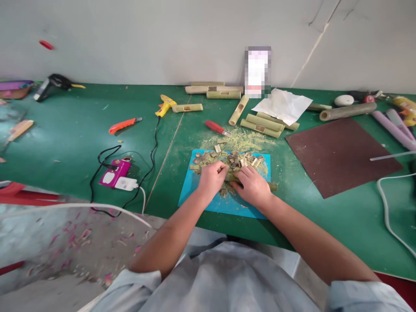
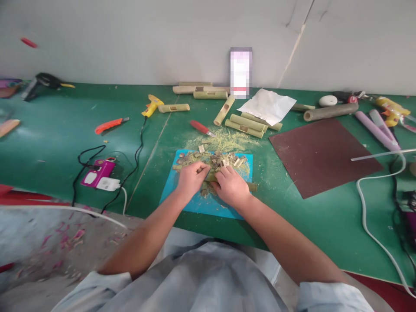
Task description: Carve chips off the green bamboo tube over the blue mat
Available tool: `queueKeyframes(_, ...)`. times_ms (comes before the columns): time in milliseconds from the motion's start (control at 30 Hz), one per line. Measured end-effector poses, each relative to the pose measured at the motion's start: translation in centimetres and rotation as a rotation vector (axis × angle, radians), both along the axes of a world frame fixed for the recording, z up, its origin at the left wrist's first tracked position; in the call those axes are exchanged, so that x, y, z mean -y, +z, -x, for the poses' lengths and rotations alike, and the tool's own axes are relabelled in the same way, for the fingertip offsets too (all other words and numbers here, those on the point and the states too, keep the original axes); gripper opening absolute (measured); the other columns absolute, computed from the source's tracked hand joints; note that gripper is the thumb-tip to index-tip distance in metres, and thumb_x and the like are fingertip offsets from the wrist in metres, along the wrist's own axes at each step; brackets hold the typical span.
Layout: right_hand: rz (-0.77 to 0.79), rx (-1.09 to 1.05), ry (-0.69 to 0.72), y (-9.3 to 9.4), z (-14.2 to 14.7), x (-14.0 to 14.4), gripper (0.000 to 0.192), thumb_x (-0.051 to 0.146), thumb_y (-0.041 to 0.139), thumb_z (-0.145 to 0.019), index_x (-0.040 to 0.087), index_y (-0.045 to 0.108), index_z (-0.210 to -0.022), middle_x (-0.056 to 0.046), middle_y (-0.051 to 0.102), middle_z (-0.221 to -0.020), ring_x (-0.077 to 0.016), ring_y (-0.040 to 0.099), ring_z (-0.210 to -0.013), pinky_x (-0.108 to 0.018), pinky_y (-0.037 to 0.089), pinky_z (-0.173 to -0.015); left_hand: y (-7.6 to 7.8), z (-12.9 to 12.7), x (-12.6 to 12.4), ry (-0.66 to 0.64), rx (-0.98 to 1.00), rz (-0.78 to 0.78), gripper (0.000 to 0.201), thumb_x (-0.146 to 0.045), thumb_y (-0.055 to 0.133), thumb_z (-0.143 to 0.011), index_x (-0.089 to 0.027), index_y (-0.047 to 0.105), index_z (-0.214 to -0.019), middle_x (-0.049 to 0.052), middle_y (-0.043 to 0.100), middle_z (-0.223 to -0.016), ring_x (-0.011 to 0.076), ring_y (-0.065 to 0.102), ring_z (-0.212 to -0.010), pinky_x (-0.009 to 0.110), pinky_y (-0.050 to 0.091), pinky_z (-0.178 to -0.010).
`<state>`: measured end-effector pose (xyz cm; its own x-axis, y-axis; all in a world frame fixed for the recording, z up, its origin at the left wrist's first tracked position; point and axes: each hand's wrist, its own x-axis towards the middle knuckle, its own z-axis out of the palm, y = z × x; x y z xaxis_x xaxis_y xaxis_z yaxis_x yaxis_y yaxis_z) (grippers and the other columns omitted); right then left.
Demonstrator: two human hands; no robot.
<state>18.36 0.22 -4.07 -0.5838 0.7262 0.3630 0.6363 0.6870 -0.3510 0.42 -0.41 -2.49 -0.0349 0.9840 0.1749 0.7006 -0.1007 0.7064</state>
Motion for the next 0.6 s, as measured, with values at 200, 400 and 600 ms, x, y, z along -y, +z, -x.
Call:
queueKeyframes(200,0.009,-0.001,-0.004,0.0,0.1,0.0,0.012,0.029,0.06,-0.091,0.019,0.063,-0.084,-0.009,0.059,-0.084,-0.0244,0.051,-0.087,-0.036,0.046,-0.075,0.0,0.6,1.8,-0.009,-0.021,-0.018,0.024,-0.03,0.059,-0.09,-0.017,0.066,-0.071,-0.005,0.051,-0.051,0.0087,0.044,-0.049,0.021,0.034,-0.053)
queueKeyframes(400,0.003,0.016,-0.001,0.0,0.1,0.0,0.011,0.028,0.062,-0.089,0.018,0.063,-0.085,-0.009,0.059,-0.085,-0.0244,0.05,-0.086,-0.036,0.046,-0.076,-0.3,0.0,-0.1,-0.017,-0.043,-0.025,0.016,-0.023,0.061,-0.087,-0.017,0.069,-0.075,-0.003,0.058,-0.056,0.0098,0.05,-0.053,0.02,0.036,-0.055)
queueKeyframes(600,0.007,0.026,-0.014,0.1,0.0,0.1,0.013,0.03,0.062,-0.09,0.018,0.064,-0.087,-0.01,0.06,-0.086,-0.0248,0.051,-0.087,-0.037,0.046,-0.077,0.9,1.5,-0.2,0.018,-0.05,-0.043,0.021,-0.026,0.055,-0.092,-0.016,0.073,-0.085,0.001,0.068,-0.068,0.0117,0.057,-0.059,0.022,0.041,-0.06)
